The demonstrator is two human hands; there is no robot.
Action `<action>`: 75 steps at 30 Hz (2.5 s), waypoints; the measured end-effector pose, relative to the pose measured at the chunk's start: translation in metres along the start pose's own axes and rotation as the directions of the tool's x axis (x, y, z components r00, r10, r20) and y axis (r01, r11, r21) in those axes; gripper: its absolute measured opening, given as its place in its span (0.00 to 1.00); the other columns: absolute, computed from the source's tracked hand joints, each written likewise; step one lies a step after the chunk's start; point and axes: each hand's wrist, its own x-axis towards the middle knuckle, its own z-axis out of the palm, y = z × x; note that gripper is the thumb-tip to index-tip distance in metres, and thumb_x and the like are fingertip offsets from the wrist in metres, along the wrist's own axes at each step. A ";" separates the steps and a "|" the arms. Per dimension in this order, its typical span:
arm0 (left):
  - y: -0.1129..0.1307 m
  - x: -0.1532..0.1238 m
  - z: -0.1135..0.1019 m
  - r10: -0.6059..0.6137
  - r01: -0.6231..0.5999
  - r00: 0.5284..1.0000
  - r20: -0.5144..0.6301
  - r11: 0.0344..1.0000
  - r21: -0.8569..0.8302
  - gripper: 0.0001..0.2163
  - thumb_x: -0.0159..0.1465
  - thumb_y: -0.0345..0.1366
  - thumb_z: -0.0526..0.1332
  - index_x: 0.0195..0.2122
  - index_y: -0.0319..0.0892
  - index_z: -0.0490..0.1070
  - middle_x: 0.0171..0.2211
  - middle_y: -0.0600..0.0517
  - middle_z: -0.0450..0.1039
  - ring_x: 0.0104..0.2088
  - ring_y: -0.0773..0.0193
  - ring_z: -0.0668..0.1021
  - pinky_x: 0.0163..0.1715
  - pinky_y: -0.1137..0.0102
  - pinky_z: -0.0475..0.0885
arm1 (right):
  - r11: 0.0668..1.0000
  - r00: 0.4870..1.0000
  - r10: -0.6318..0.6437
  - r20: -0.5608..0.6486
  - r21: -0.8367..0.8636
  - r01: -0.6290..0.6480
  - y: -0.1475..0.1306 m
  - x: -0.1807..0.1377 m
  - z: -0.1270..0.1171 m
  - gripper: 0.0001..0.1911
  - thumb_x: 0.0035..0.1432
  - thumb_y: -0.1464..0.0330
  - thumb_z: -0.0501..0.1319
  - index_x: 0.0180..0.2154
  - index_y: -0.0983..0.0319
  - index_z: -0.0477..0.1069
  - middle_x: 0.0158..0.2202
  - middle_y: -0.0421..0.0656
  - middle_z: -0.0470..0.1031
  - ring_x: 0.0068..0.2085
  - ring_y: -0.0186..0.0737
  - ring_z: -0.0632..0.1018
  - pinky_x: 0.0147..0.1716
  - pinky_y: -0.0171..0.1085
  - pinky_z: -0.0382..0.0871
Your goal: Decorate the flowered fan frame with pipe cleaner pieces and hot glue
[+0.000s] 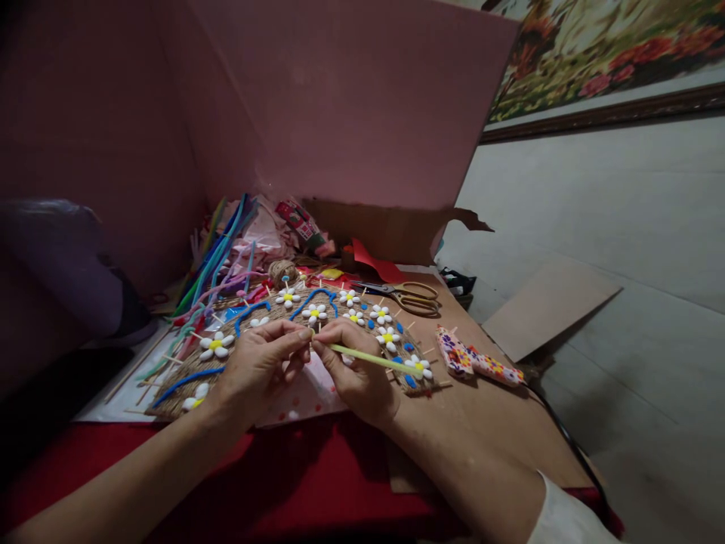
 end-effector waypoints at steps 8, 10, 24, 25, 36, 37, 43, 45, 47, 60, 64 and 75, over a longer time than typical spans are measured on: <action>0.002 -0.004 -0.001 -0.013 0.016 0.980 0.201 1.000 -0.017 0.11 0.52 0.40 0.65 0.26 0.36 0.69 0.21 0.53 0.71 0.13 0.75 0.67 0.07 0.80 0.61 | 0.972 0.974 0.220 -0.050 0.094 -0.214 0.002 -0.001 -0.005 0.05 0.59 0.64 0.57 0.34 0.59 0.66 0.29 0.39 0.67 0.29 0.34 0.68 0.28 0.34 0.63; 0.004 -0.004 -0.003 -0.024 0.015 0.976 0.215 0.999 0.039 0.11 0.53 0.40 0.64 0.27 0.36 0.69 0.21 0.53 0.71 0.13 0.74 0.67 0.08 0.79 0.62 | 0.963 0.970 0.241 -0.029 0.131 -0.236 0.002 -0.001 -0.007 0.06 0.59 0.63 0.58 0.33 0.59 0.66 0.28 0.38 0.66 0.29 0.34 0.68 0.28 0.34 0.62; 0.007 -0.002 -0.005 0.023 -0.054 0.990 0.141 0.974 0.221 0.10 0.53 0.38 0.63 0.21 0.37 0.69 0.17 0.55 0.68 0.10 0.75 0.64 0.07 0.78 0.59 | 0.993 0.993 0.117 0.009 0.021 -0.117 0.001 0.004 -0.006 0.06 0.58 0.66 0.58 0.30 0.61 0.68 0.27 0.40 0.68 0.29 0.36 0.70 0.29 0.36 0.63; 0.006 -0.003 -0.003 0.042 -0.065 0.992 0.118 0.978 0.198 0.09 0.53 0.37 0.63 0.21 0.37 0.68 0.17 0.56 0.68 0.09 0.75 0.64 0.07 0.79 0.58 | 0.997 0.997 0.077 0.009 0.000 -0.077 0.001 0.004 -0.006 0.05 0.57 0.67 0.59 0.30 0.60 0.68 0.27 0.40 0.68 0.30 0.36 0.70 0.30 0.36 0.63; -0.001 0.000 -0.001 0.017 -0.025 0.989 0.149 0.998 0.056 0.10 0.52 0.39 0.64 0.24 0.36 0.68 0.19 0.54 0.70 0.12 0.76 0.65 0.09 0.80 0.58 | 0.985 0.985 0.171 -0.003 -0.023 -0.171 0.004 0.002 -0.007 0.05 0.59 0.65 0.57 0.33 0.60 0.67 0.27 0.39 0.68 0.28 0.35 0.69 0.28 0.35 0.62; -0.001 0.000 -0.003 0.015 -0.031 0.986 0.169 0.995 0.092 0.11 0.53 0.40 0.63 0.24 0.36 0.68 0.20 0.54 0.70 0.12 0.76 0.66 0.09 0.80 0.58 | 0.980 0.980 0.198 0.005 0.019 -0.198 0.004 0.003 -0.008 0.06 0.59 0.64 0.56 0.33 0.60 0.67 0.27 0.38 0.67 0.28 0.35 0.69 0.28 0.34 0.62; 0.007 0.002 -0.011 -0.068 -0.011 0.975 0.212 0.937 0.350 0.12 0.54 0.42 0.63 0.23 0.37 0.68 0.14 0.57 0.64 0.10 0.77 0.62 0.08 0.80 0.56 | 0.969 0.974 0.217 0.071 0.109 -0.223 0.006 0.005 -0.012 0.07 0.58 0.64 0.58 0.30 0.61 0.67 0.26 0.38 0.66 0.28 0.34 0.67 0.28 0.33 0.61; 0.011 0.001 -0.013 -0.106 0.008 0.969 0.223 0.916 0.401 0.12 0.55 0.42 0.62 0.22 0.38 0.68 0.13 0.58 0.63 0.09 0.76 0.61 0.08 0.80 0.55 | 0.969 0.973 0.212 0.093 0.108 -0.222 0.004 0.006 -0.013 0.07 0.58 0.65 0.58 0.30 0.61 0.67 0.27 0.38 0.66 0.29 0.33 0.67 0.28 0.33 0.61; 0.013 0.001 -0.015 -0.133 0.016 0.961 0.241 0.902 0.431 0.11 0.55 0.41 0.61 0.23 0.38 0.68 0.12 0.58 0.63 0.09 0.76 0.61 0.08 0.80 0.55 | 0.970 0.970 0.210 0.121 0.102 -0.223 0.002 0.007 -0.013 0.07 0.58 0.65 0.58 0.30 0.61 0.67 0.27 0.38 0.65 0.28 0.33 0.66 0.27 0.33 0.60; 0.009 0.000 -0.011 -0.122 0.074 0.980 0.154 0.956 0.284 0.10 0.54 0.36 0.61 0.18 0.39 0.65 0.09 0.59 0.59 0.07 0.77 0.56 0.07 0.80 0.46 | 0.999 0.996 0.035 0.083 -0.020 -0.033 0.004 0.006 -0.010 0.03 0.56 0.69 0.59 0.30 0.61 0.67 0.27 0.40 0.68 0.28 0.35 0.69 0.28 0.36 0.62; 0.002 0.001 -0.008 -0.065 0.049 0.995 0.079 0.981 0.187 0.09 0.53 0.34 0.62 0.19 0.38 0.67 0.12 0.58 0.64 0.07 0.78 0.57 0.06 0.80 0.46 | 0.980 0.990 -0.120 0.074 -0.153 0.130 0.000 0.004 -0.006 0.03 0.56 0.73 0.59 0.30 0.61 0.68 0.29 0.42 0.70 0.31 0.37 0.70 0.32 0.38 0.64; 0.003 0.002 -0.011 -0.082 0.051 0.946 0.314 0.993 0.104 0.11 0.56 0.40 0.62 0.25 0.36 0.70 0.21 0.53 0.70 0.13 0.75 0.66 0.09 0.79 0.61 | 0.970 0.973 0.230 0.021 0.082 -0.231 0.002 0.003 -0.011 0.07 0.58 0.65 0.57 0.30 0.60 0.66 0.27 0.38 0.65 0.29 0.34 0.67 0.28 0.34 0.60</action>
